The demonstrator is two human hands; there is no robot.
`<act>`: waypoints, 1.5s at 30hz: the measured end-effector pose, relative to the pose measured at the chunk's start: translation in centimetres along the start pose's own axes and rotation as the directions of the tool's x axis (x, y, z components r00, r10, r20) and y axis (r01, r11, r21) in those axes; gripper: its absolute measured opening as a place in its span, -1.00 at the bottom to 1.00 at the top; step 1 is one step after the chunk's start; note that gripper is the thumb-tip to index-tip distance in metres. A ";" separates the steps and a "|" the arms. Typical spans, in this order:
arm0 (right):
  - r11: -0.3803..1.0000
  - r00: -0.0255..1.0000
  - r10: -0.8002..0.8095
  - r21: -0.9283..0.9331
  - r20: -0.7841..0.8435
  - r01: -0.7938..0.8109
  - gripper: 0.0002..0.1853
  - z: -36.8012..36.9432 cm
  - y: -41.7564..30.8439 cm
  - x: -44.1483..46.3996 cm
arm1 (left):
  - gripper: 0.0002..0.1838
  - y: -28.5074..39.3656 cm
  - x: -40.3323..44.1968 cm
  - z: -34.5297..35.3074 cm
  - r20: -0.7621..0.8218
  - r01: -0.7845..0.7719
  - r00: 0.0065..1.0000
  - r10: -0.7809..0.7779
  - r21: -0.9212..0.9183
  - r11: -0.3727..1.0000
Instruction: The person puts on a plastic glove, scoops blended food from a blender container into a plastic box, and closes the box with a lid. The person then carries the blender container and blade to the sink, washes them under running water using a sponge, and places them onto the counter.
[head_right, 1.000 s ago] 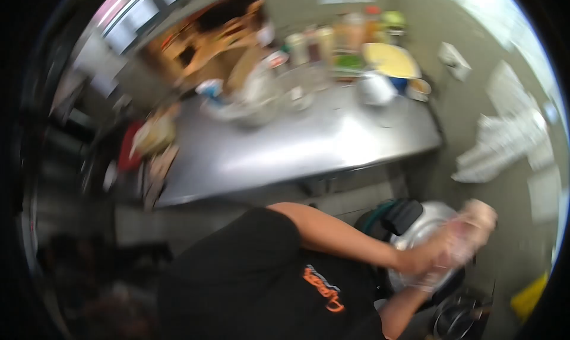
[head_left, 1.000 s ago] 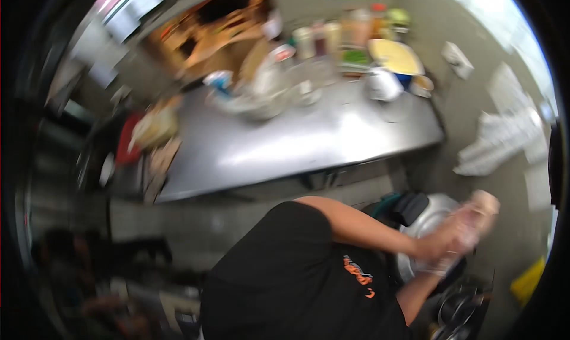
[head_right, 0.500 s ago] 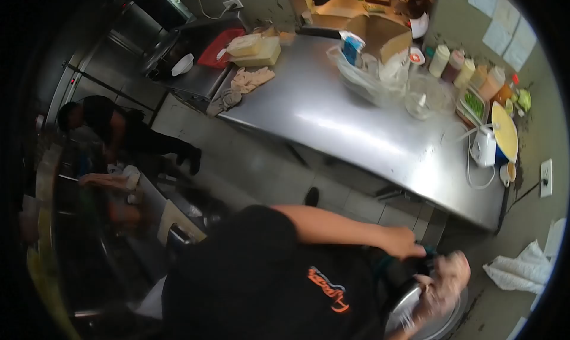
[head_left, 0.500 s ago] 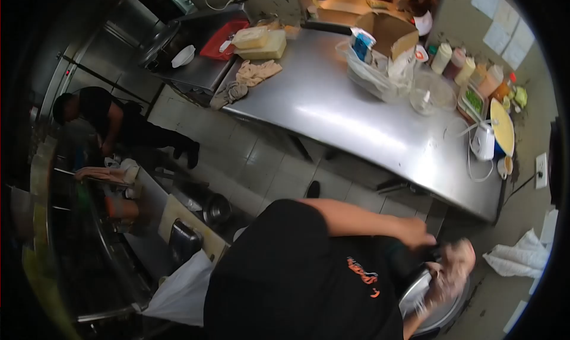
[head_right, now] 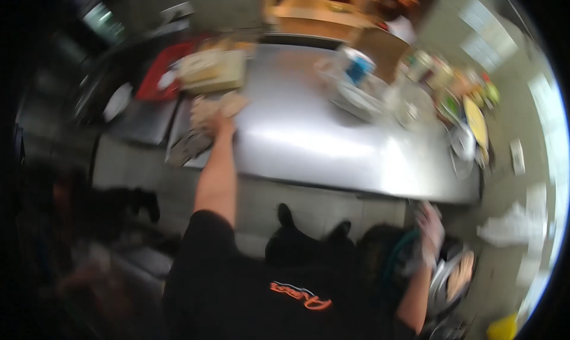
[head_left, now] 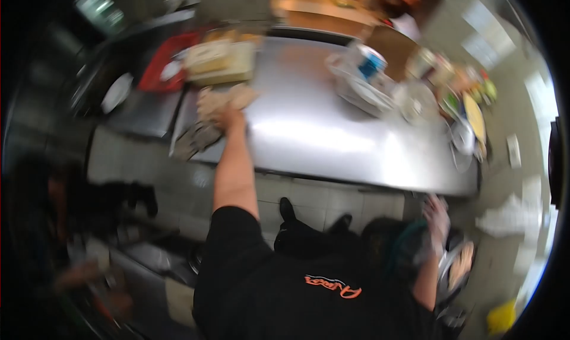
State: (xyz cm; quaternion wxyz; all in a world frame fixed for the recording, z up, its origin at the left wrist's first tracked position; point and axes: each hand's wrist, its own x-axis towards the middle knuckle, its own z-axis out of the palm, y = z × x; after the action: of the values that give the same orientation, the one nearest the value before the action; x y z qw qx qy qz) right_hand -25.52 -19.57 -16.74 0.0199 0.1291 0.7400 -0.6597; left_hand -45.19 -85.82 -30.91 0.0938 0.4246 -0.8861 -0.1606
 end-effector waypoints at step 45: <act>0.882 0.802 -0.348 -0.119 0.486 0.455 -0.36 -4.1 10.2 28.0 | -0.67 -1.0 -47.0 1.5 0.847 0.876 0.475 -0.239 -0.481 0.035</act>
State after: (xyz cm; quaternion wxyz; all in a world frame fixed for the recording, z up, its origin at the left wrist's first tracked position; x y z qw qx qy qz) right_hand -49.74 -9.97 -31.74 0.0648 -0.1914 0.7964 -0.5700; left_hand -15.72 -49.30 -34.08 -0.0282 0.5564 -0.3426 -0.7565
